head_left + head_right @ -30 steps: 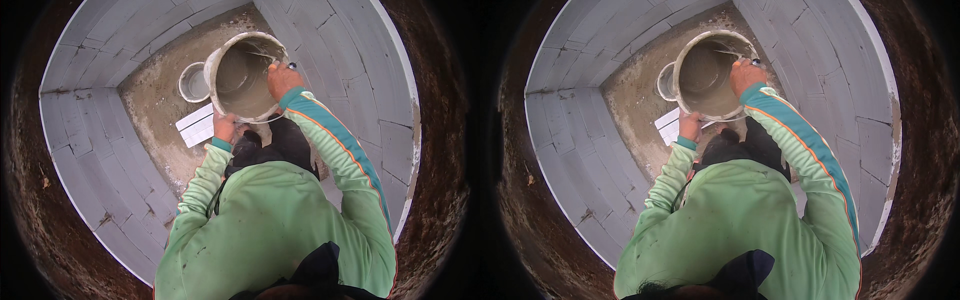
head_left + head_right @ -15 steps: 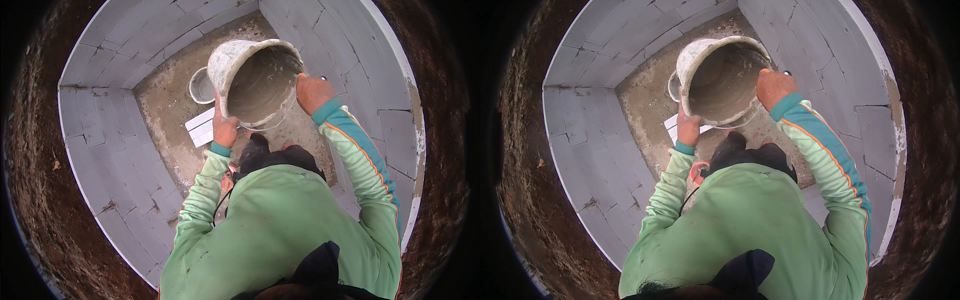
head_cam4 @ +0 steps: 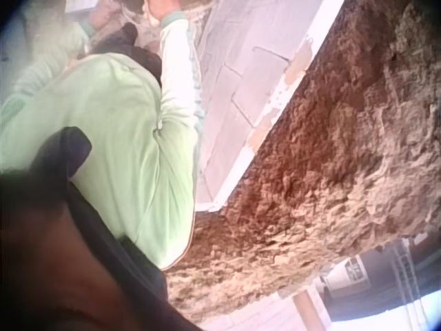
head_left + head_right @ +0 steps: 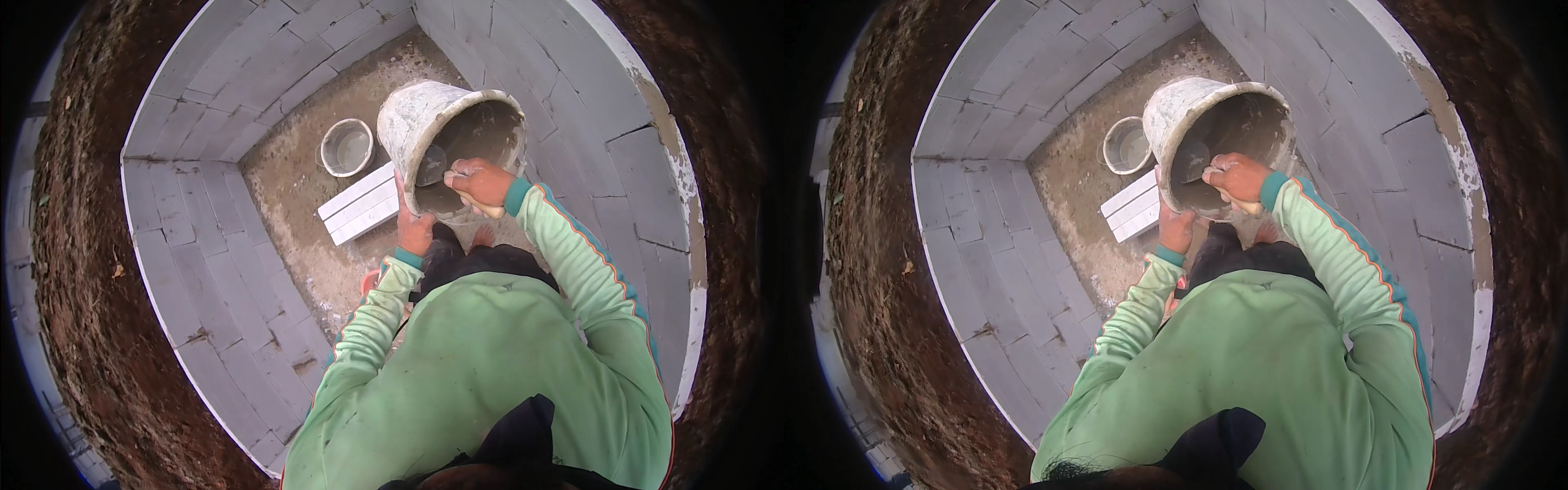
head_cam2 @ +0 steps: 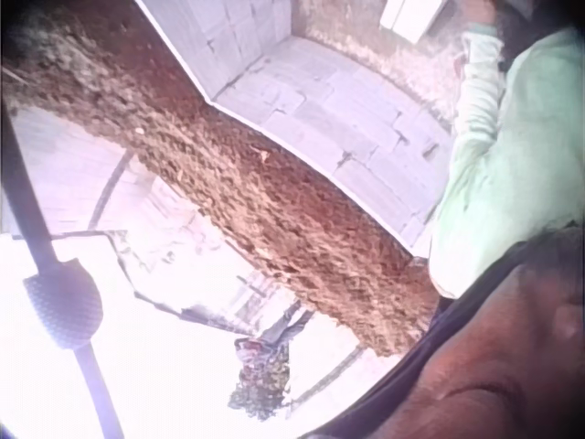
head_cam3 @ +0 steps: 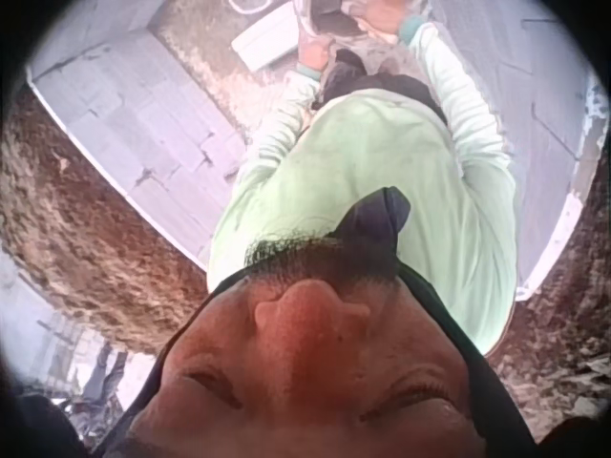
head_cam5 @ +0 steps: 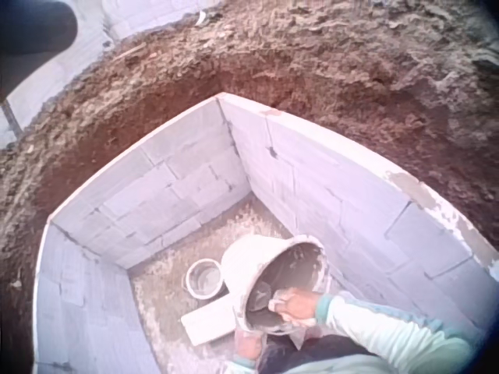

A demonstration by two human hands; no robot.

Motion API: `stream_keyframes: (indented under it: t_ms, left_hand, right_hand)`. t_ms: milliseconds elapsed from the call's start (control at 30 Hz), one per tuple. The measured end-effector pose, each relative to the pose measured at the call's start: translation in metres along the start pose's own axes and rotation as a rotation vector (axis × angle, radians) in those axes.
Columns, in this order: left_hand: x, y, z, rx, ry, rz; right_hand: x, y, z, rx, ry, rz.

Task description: The person builds a small wall inside a pit by applying mortar to the top of existing blocks with a trowel, placing new blocks, tapping them into place with a hammer, and measuring the work with a tape measure.

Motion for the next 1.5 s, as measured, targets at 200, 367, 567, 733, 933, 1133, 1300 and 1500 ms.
stream_keyframes:
  t_ms: [200,367,567,733,933,1133,1300,1500]
  left_hand:
    - [-0.002,-0.015,0.064,0.066,0.288,-0.478]
    - [0.088,-0.096,0.141,0.280,-0.523,-0.897]
    - [0.162,-0.183,0.218,0.537,-0.768,-1.139]
    - [0.224,-0.314,0.189,0.443,-0.755,-1.433]
    - [0.230,-0.318,0.172,0.389,-0.850,-1.505]
    - [0.217,-0.298,0.162,0.359,-0.945,-1.430]
    - [0.224,-0.268,0.154,0.379,-0.845,-1.408]
    - [0.213,-0.194,0.122,0.395,-0.785,-1.413]
  right_hand:
    - [-0.006,-0.041,-0.046,0.006,0.672,0.234]
    - [-0.013,-0.064,-0.060,0.061,0.653,0.191]
    - [0.054,-0.048,-0.194,0.122,0.733,-0.102]
    - [0.069,0.000,-0.282,-0.095,0.625,-0.224]
    - [0.087,-0.005,-0.223,-0.075,0.505,-0.346]
    - [0.092,-0.004,-0.158,-0.006,0.354,-0.358]
    - [0.096,-0.017,-0.177,-0.025,0.367,-0.411]
    - [0.082,-0.032,-0.191,-0.059,0.409,-0.474]
Point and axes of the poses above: each hand's wrist, its own y-axis towards the middle knuckle, its own x-axis out of the back of the hand, z = x × y, the point moved 9 cm from there along y, towards the middle knuckle, and after that the axes turned 12 degrees about -x, right-handed, at the moved point
